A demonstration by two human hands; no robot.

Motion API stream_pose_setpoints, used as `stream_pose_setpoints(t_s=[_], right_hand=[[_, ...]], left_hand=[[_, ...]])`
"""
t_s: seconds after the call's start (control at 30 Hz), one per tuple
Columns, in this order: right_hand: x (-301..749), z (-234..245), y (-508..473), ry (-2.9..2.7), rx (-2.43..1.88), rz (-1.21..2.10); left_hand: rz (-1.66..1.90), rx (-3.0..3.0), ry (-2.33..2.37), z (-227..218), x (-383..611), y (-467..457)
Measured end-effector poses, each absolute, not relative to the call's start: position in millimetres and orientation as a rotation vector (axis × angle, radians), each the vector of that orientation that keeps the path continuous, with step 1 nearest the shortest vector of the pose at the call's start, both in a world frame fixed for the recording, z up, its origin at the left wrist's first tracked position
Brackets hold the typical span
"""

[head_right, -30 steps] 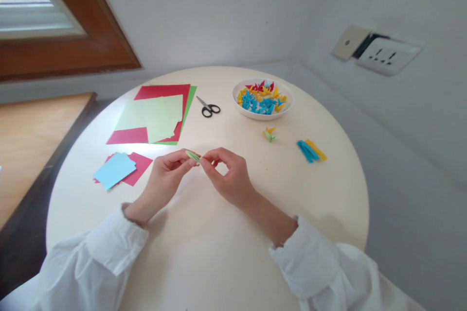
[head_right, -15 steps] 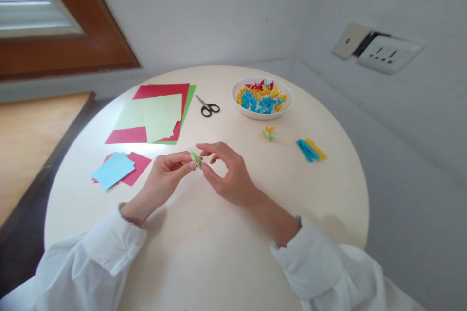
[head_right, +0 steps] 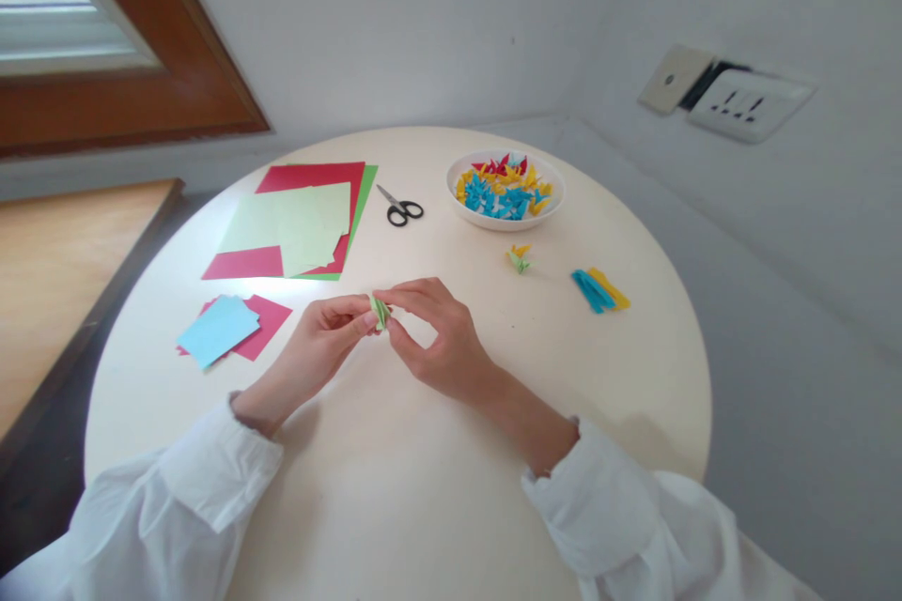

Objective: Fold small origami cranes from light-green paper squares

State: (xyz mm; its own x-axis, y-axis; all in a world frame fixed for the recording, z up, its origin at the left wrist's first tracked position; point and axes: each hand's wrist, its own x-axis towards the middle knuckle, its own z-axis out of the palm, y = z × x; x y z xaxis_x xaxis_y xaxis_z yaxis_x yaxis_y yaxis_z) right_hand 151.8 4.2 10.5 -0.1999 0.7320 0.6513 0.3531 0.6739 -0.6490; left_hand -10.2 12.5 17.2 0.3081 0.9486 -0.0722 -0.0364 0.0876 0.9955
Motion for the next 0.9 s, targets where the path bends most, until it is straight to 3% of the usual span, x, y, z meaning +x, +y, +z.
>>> stream_pose_setpoints(t_s=[0.63, 0.9], right_hand=[[160.0, 4.1, 13.0, -1.749, -0.851, 0.683], [164.4, 6.4, 14.0, -1.832, -0.861, 0.595]], left_hand=[[0.803, 1.366, 0.975, 27.0, -13.6, 13.2], [0.803, 1.424, 1.045, 28.1, -13.5, 12.7]])
